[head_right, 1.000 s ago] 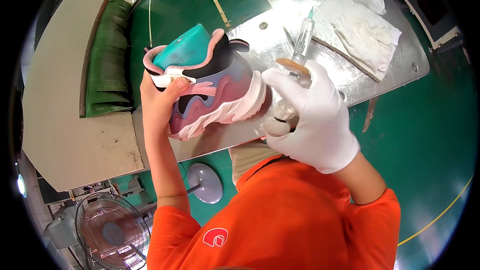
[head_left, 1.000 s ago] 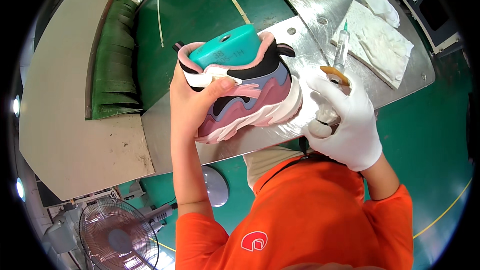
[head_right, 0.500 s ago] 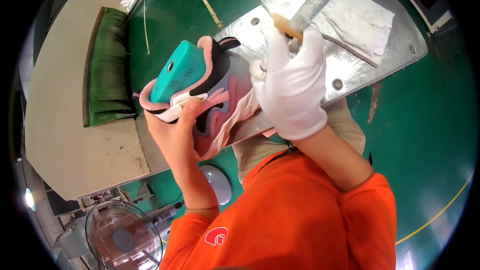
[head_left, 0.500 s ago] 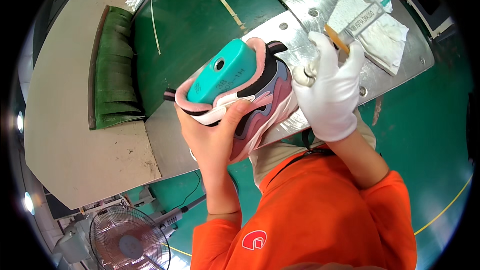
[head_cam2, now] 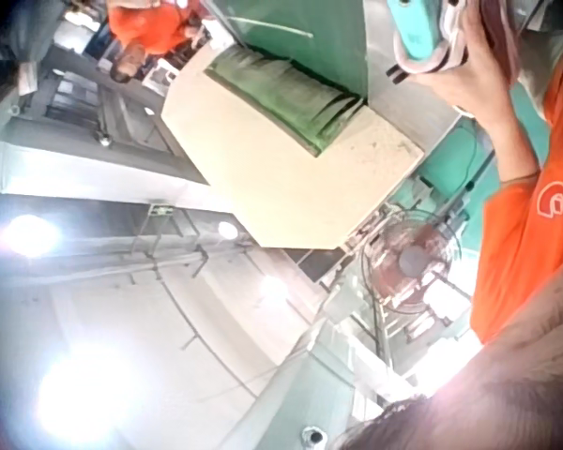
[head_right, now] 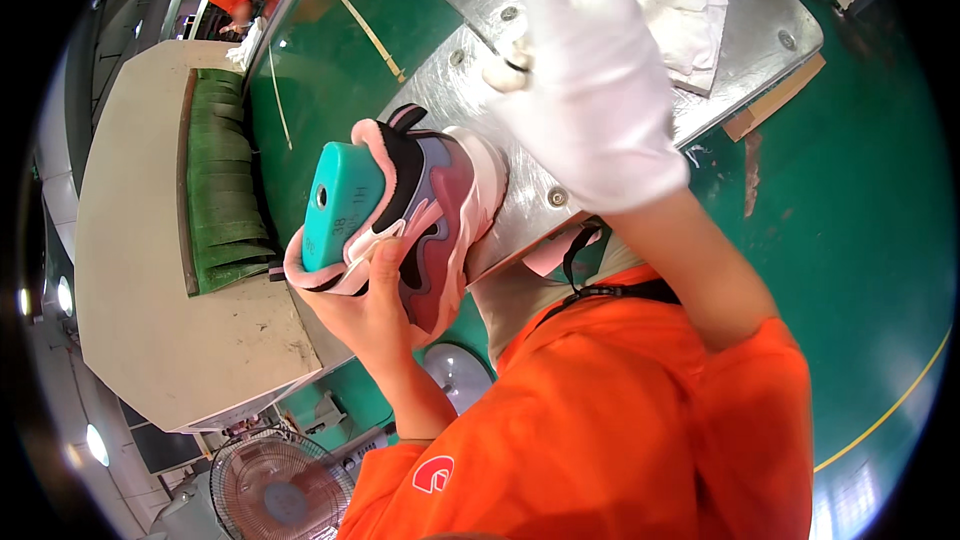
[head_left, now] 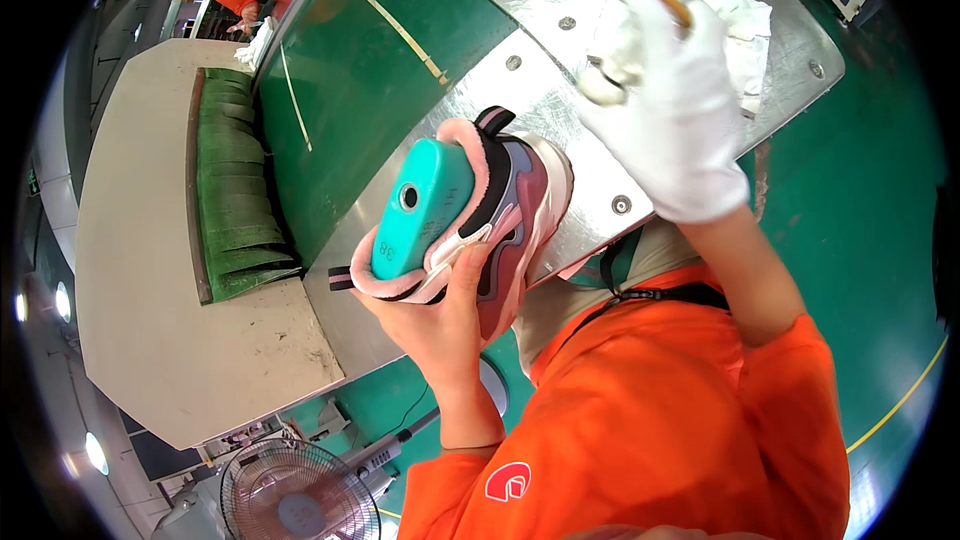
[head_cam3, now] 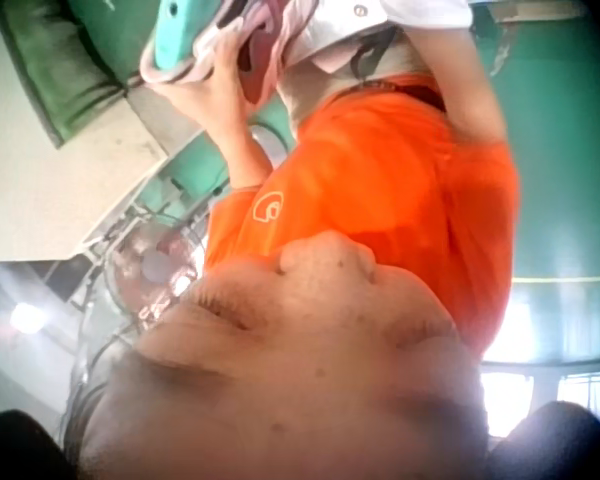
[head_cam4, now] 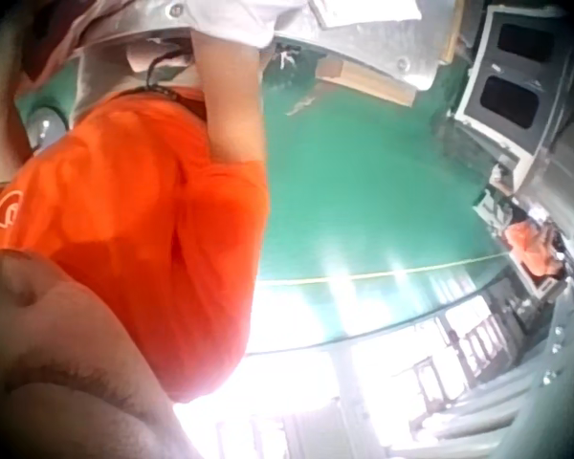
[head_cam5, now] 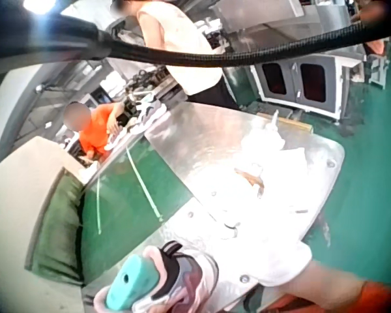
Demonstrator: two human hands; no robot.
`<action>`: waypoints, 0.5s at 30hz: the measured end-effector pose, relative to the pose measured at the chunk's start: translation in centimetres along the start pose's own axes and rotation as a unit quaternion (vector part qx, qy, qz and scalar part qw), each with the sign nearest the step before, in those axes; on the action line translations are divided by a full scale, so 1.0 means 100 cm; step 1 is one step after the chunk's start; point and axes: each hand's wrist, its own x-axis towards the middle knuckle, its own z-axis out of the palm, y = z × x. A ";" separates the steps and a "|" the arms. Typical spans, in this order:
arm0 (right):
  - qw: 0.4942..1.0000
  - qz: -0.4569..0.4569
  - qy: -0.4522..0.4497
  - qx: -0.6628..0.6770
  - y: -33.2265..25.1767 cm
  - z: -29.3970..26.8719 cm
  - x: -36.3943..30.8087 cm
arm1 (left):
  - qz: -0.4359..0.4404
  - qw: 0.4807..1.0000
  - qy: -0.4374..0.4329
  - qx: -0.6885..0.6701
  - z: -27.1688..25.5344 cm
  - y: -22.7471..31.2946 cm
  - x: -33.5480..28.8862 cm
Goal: The person uses a syringe to apply a clear liquid to the seams of a multi-colored sneaker. They hold the shoe with a teal shoe tree inserted and rotate it to access different areas. The person wipes the shoe with a white cloth and places it on a metal table before picking up another shoe to repeat the process.
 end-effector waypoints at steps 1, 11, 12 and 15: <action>1.000 0.017 0.003 0.001 0.001 -0.006 -0.007 | 0.008 0.999 0.006 0.034 0.000 0.000 -0.001; 0.873 0.156 -0.217 0.408 0.035 -0.065 -0.050 | 0.059 0.996 -0.041 0.060 -0.016 -0.016 -0.005; 0.806 0.191 -0.254 0.499 0.037 -0.069 -0.055 | 0.051 0.997 -0.047 0.024 -0.017 -0.017 -0.004; 0.622 0.285 -0.318 0.656 0.035 -0.071 -0.065 | 0.028 0.996 -0.045 -0.076 -0.012 -0.021 -0.003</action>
